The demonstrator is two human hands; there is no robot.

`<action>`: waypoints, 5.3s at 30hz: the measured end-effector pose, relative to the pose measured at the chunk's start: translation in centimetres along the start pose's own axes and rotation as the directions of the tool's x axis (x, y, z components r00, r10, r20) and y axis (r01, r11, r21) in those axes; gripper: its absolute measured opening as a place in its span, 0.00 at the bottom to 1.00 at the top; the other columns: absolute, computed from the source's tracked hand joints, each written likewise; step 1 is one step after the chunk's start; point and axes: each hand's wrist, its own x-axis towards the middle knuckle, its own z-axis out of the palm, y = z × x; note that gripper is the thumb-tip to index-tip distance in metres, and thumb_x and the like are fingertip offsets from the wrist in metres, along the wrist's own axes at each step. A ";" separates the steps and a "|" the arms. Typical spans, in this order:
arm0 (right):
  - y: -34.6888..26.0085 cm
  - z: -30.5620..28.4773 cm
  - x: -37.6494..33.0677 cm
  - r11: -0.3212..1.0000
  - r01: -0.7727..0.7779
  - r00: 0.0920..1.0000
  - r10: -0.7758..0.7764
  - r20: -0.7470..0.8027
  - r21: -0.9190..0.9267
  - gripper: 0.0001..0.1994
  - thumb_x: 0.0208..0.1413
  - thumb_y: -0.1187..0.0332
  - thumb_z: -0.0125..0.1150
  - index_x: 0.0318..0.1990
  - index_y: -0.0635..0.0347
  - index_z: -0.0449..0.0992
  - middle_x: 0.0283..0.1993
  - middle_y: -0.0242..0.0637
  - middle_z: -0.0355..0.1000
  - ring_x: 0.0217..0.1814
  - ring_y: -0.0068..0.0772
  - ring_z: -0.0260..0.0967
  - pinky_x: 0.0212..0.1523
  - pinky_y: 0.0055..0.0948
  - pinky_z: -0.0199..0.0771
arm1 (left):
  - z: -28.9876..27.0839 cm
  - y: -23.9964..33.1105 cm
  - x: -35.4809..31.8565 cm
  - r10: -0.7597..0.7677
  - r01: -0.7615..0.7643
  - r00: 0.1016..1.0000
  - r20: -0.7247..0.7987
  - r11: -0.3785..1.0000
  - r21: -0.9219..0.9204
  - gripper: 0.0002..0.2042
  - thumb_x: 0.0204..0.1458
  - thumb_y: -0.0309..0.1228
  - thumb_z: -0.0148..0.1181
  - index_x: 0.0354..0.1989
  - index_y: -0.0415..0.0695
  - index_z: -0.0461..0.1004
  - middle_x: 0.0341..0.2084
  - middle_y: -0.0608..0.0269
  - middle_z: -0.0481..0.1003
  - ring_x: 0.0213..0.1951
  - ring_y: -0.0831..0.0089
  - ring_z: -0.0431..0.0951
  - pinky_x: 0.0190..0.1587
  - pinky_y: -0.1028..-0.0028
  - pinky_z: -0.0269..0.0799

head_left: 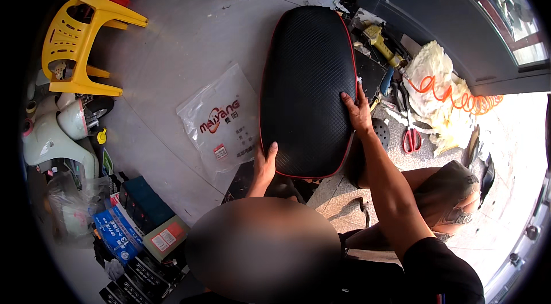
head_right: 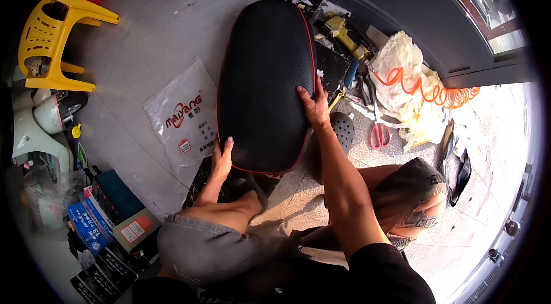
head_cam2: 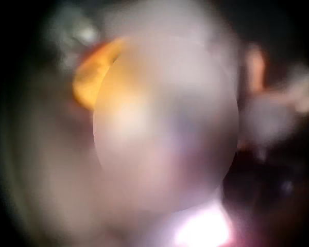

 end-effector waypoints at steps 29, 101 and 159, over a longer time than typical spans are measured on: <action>-12.0 5.9 14.5 0.705 0.226 0.896 -0.421 -0.140 -0.672 0.32 0.62 0.51 0.56 0.67 0.65 0.65 0.69 0.55 0.62 0.70 0.59 0.58 0.67 0.47 0.61 | 15.1 20.4 36.3 0.610 -0.879 0.460 0.645 0.209 0.430 0.31 0.63 0.53 0.48 0.67 0.43 0.66 0.68 0.56 0.64 0.72 0.57 0.56 0.73 0.51 0.45; -18.0 6.1 4.5 0.885 0.126 0.855 0.132 0.501 -0.448 0.43 0.51 0.24 0.52 0.52 0.56 0.82 0.49 0.46 0.80 0.54 0.44 0.77 0.60 0.39 0.72 | -34.7 16.3 19.7 -0.500 0.494 0.811 -0.305 0.863 -0.101 0.46 0.63 0.67 0.34 0.66 0.28 0.60 0.49 0.40 0.78 0.47 0.53 0.82 0.54 0.60 0.78; -12.1 19.4 -4.7 0.380 0.652 0.754 -0.234 0.613 -0.657 0.38 0.68 0.38 0.29 0.73 0.58 0.58 0.80 0.42 0.46 0.83 0.52 0.32 0.78 0.55 0.30 | -6.0 4.0 13.2 0.309 -0.188 0.948 0.082 0.330 0.925 0.32 0.67 0.51 0.39 0.74 0.46 0.54 0.75 0.59 0.50 0.76 0.50 0.43 0.74 0.44 0.35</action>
